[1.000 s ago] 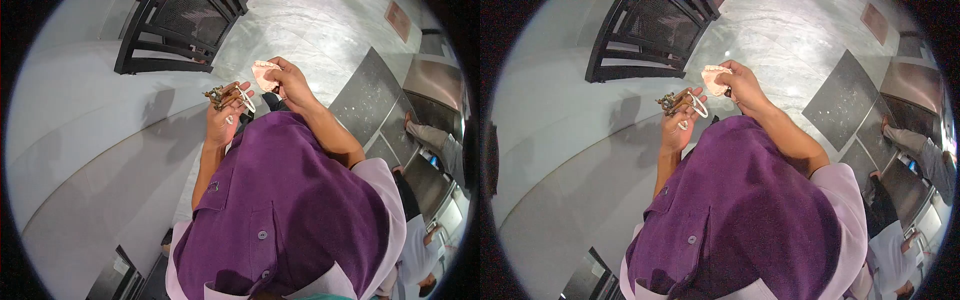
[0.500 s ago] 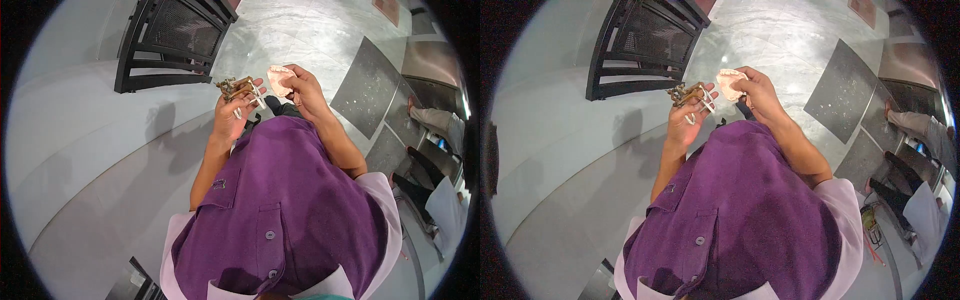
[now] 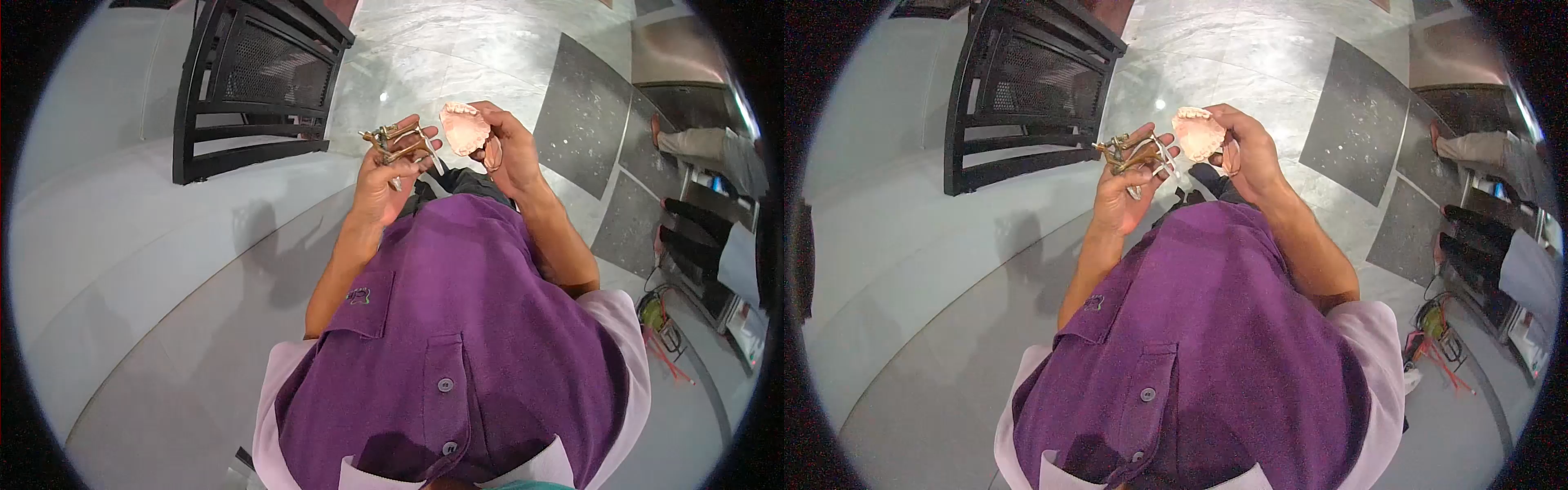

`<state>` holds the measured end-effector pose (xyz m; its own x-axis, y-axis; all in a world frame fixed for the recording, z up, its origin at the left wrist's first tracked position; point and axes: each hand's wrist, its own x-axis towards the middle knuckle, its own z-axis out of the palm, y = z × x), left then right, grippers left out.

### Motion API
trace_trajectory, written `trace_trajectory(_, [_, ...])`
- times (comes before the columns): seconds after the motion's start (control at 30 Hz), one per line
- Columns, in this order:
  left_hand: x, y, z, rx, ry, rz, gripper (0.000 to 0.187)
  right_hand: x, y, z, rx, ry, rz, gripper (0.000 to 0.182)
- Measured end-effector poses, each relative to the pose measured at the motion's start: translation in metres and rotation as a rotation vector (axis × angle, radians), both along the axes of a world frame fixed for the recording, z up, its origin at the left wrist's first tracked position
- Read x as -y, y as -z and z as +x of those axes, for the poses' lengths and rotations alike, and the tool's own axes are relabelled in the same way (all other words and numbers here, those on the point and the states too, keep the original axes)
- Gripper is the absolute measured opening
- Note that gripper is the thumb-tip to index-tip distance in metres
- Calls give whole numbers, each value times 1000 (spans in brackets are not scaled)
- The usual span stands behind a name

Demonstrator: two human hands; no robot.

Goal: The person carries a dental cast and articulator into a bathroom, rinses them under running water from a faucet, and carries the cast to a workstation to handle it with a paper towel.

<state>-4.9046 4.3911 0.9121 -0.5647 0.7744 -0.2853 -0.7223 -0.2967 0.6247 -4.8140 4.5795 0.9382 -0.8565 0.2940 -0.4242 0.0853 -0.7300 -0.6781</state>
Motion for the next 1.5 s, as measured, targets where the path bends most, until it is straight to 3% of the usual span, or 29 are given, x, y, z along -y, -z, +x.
trace_trajectory(0.17, [7, -6, -2, 77, 78, 46, 67, 17, -20, 9, 120, 87, 8, 33])
trace_trajectory(0.33, [13, 0, 3, 163, 91, 130, 62, 27, -18, 27, 128, 101, -5, 35])
trace_trajectory(0.67, [10, -9, 0, 240, 131, 111, 71, 18, -23, 19, 115, 43, -81, 36])
trace_trajectory(0.77, [13, -9, -4, 312, 142, 238, 74, 14, -18, 19, 84, 41, -123, 36])
trace_trajectory(1.07, [16, -1, -1, 165, 196, 307, 80, 5, -11, 13, 49, 2, -77, 36])
trace_trajectory(1.3, [14, 14, 12, 82, 81, 324, 89, 5, -17, 15, 22, -18, -8, 33])
trace_trajectory(1.33, [14, 13, 13, 117, 63, 337, 73, 6, -18, 15, 25, -2, 14, 32])
trace_trajectory(1.5, [14, 39, 16, 178, -15, 351, 61, 4, -5, 15, 12, 0, 25, 29])
